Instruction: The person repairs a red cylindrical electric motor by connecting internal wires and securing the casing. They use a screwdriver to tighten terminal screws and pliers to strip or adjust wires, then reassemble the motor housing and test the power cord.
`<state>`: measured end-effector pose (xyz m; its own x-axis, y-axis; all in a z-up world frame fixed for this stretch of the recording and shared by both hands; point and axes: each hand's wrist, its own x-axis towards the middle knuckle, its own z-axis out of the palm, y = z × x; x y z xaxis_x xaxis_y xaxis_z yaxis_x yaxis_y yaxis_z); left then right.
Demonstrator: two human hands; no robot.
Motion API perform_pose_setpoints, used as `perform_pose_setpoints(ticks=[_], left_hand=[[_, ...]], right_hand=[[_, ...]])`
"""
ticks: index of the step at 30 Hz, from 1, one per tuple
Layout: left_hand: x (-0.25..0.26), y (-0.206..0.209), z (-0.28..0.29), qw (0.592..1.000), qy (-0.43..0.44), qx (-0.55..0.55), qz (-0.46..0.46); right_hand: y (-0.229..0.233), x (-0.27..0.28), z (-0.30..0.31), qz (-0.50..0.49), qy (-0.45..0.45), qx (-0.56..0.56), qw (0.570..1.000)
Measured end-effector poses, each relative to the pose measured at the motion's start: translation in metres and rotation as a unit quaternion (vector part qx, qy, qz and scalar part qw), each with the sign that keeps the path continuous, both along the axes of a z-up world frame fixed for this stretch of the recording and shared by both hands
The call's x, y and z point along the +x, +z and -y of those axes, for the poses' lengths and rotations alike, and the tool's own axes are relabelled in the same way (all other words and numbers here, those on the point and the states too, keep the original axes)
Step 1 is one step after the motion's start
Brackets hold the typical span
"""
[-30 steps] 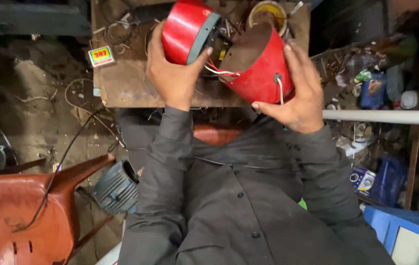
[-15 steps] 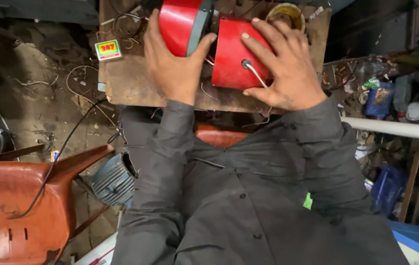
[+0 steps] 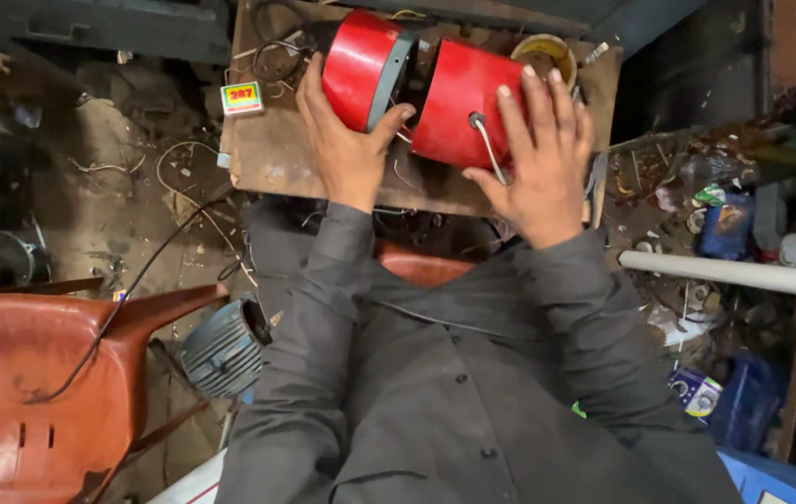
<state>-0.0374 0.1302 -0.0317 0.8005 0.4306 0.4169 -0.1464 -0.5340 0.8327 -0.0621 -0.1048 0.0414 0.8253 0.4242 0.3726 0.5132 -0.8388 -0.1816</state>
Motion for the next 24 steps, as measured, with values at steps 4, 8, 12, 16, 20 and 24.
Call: perform_pose_setpoints(ticks=[4,8,12,16,20,24], left_hand=[[-0.002,-0.003,-0.001,1.000,-0.005,-0.004,0.003],[-0.009,-0.002,-0.003,1.000,0.000,-0.001,0.027],[-0.024,-0.004,-0.005,0.999,0.000,-0.037,0.016],[-0.036,-0.009,-0.006,0.999,-0.005,-0.039,0.009],[-0.042,-0.009,-0.007,0.997,-0.030,-0.073,-0.017],[-0.044,-0.005,-0.010,0.995,-0.025,-0.090,-0.025]], right_hand=[[-0.017,-0.017,-0.004,0.021,-0.036,0.024,0.999],[-0.025,-0.023,-0.004,0.043,-0.041,0.030,0.998],[-0.030,-0.025,-0.006,0.045,-0.056,0.045,0.996],[-0.032,-0.030,-0.011,0.048,-0.071,0.066,0.994],[-0.036,-0.043,-0.018,0.063,-0.092,0.087,0.990],[-0.038,-0.065,-0.019,0.073,-0.101,0.112,0.986]])
